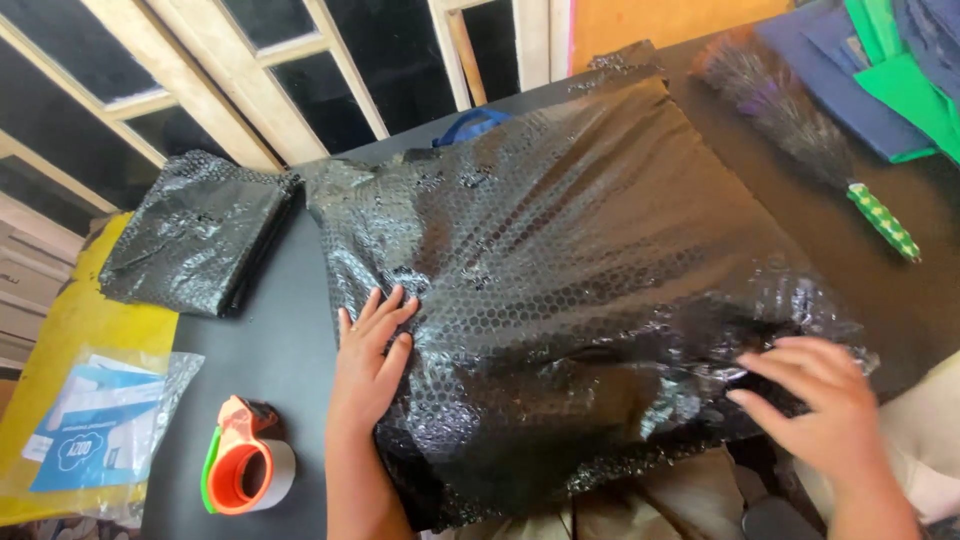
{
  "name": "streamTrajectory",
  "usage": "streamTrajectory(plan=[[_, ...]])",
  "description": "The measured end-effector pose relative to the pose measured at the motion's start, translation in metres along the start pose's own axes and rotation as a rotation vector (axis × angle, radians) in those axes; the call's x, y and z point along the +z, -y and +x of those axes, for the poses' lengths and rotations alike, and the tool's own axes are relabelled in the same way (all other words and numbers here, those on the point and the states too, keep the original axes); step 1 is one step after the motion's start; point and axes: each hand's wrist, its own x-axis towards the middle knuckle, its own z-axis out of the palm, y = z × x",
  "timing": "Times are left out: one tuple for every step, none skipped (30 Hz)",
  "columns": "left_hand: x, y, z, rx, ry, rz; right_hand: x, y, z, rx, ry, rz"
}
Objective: Wrapping a blue pillow inside a tote bag with black bubble wrap and securing it with tape for shipping.
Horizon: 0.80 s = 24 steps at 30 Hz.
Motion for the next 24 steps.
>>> streamTrajectory(plan=[[0.000,0.000,0.000,-0.007,0.004,-0.010,-0.010,0.001,0.009,-0.016,-0.080,0.013],[0.000,0.000,0.000,-0.015,0.008,-0.021,-0.020,0.002,0.018,-0.032,-0.161,0.026],[-0.001,-0.001,0.000,-0.016,0.008,-0.023,-0.021,0.002,0.030,-0.032,-0.159,0.025],[-0.001,-0.001,0.000,-0.023,0.014,-0.030,-0.023,0.003,0.041,-0.068,-0.204,-0.025],[-0.002,-0.002,0.000,-0.031,0.014,-0.037,-0.024,0.002,0.055,-0.110,-0.251,-0.074],[0.000,-0.002,0.001,-0.032,0.008,-0.040,-0.018,0.016,0.069,-0.117,-0.250,-0.075],[0.000,-0.002,0.001,-0.023,0.003,-0.047,-0.010,0.031,0.085,-0.200,-0.205,-0.085],[0.000,-0.001,0.000,-0.015,-0.002,-0.054,-0.001,0.046,0.100,-0.284,-0.159,-0.096],[0.000,-0.001,0.000,-0.032,-0.015,-0.049,0.026,0.058,0.099,-0.300,-0.154,-0.082],[0.001,-0.001,0.001,-0.019,-0.026,-0.062,0.054,0.070,0.096,-0.302,-0.002,-0.213],[0.002,0.000,0.001,-0.005,-0.036,-0.071,0.082,0.082,0.091,-0.300,0.146,-0.343],[0.003,0.000,-0.001,-0.020,-0.047,-0.063,0.087,0.086,0.089,-0.316,0.148,-0.329],[0.004,0.001,-0.001,0.000,-0.068,-0.072,0.091,0.091,0.087,-0.287,0.069,-0.313],[0.005,0.001,-0.001,0.021,-0.090,-0.081,0.094,0.095,0.084,-0.256,-0.010,-0.295],[-0.002,0.002,-0.004,0.010,-0.095,-0.071,0.095,0.093,0.085,-0.263,-0.009,-0.281],[-0.009,0.002,-0.007,0.109,-0.180,-0.151,0.095,0.091,0.086,-0.270,0.001,-0.263],[-0.014,0.003,-0.012,0.208,-0.255,-0.235,0.094,0.089,0.081,-0.268,0.016,-0.248],[-0.025,-0.001,-0.025,0.198,-0.251,-0.228,0.093,0.092,0.080,-0.266,0.023,-0.237],[-0.035,-0.006,-0.034,0.199,-0.241,-0.170,0.090,0.092,0.082,-0.279,0.037,-0.211],[-0.045,-0.012,-0.043,0.200,-0.232,-0.111,0.087,0.093,0.083,-0.292,0.051,-0.184],[-0.043,-0.013,-0.055,0.202,-0.232,-0.109,0.086,0.092,0.083,-0.292,0.048,-0.183],[-0.041,-0.015,-0.068,-0.052,-0.171,-0.019,0.086,0.091,0.083,-0.318,0.068,-0.184],[-0.039,-0.016,-0.081,-0.307,-0.110,0.071,0.085,0.090,0.084,-0.347,0.090,-0.184],[-0.027,-0.014,-0.086,-0.307,-0.113,0.072,0.086,0.088,0.084,-0.348,0.088,-0.183]])
